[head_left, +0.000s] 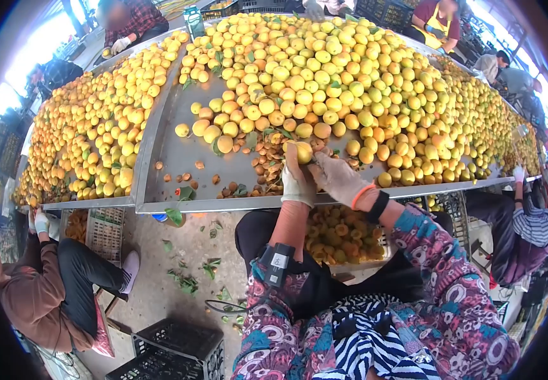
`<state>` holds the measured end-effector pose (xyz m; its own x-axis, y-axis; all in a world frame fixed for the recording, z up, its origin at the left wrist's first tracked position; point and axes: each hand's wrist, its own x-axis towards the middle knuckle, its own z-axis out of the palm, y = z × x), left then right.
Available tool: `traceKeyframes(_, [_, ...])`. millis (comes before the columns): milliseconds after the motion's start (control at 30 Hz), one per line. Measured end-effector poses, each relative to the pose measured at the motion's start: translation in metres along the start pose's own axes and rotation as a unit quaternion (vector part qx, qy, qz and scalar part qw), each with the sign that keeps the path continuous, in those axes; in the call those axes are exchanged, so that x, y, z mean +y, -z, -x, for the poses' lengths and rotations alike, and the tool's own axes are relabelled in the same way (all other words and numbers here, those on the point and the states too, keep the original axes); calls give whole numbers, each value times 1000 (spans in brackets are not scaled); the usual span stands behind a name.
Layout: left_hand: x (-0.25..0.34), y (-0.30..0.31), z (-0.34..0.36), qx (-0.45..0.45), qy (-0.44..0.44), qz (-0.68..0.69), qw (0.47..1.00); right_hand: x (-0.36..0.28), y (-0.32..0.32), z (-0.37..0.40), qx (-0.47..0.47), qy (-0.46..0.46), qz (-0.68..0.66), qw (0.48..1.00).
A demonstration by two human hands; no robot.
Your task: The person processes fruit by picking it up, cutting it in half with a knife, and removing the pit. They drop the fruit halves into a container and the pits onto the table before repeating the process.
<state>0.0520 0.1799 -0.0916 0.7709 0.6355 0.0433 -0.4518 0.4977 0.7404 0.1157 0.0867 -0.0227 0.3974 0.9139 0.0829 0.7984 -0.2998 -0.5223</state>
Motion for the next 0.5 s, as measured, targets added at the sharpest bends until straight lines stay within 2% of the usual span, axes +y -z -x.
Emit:
traceKeyframes(67, [5,1,-6,-34,-41,11,999,7,8,-7,-26,-27,-138,990])
traceKeyframes(100, [12,-4,-5,-51,-60,17,997,-10,23,-6,-56,-94,-218,970])
traceKeyframes(167, [21,-14,2,-20,-160,-150,975,-44,52,-4,-82,-238,-364,897])
traceKeyframes(233, [21,-15,0,-1,-146,-90,985,-27,39,1,-56,-126,-188,972])
traceKeyframes(333, [21,-18,4,33,-93,16,995,-27,22,1,-11,-115,-136,984])
traceKeyframes(433, [23,-17,2,129,-75,134,980,-18,-3,10,27,-41,-85,995])
traceKeyframes(500, [24,-13,0,119,-62,138,981,-20,-7,9,34,-46,-116,992])
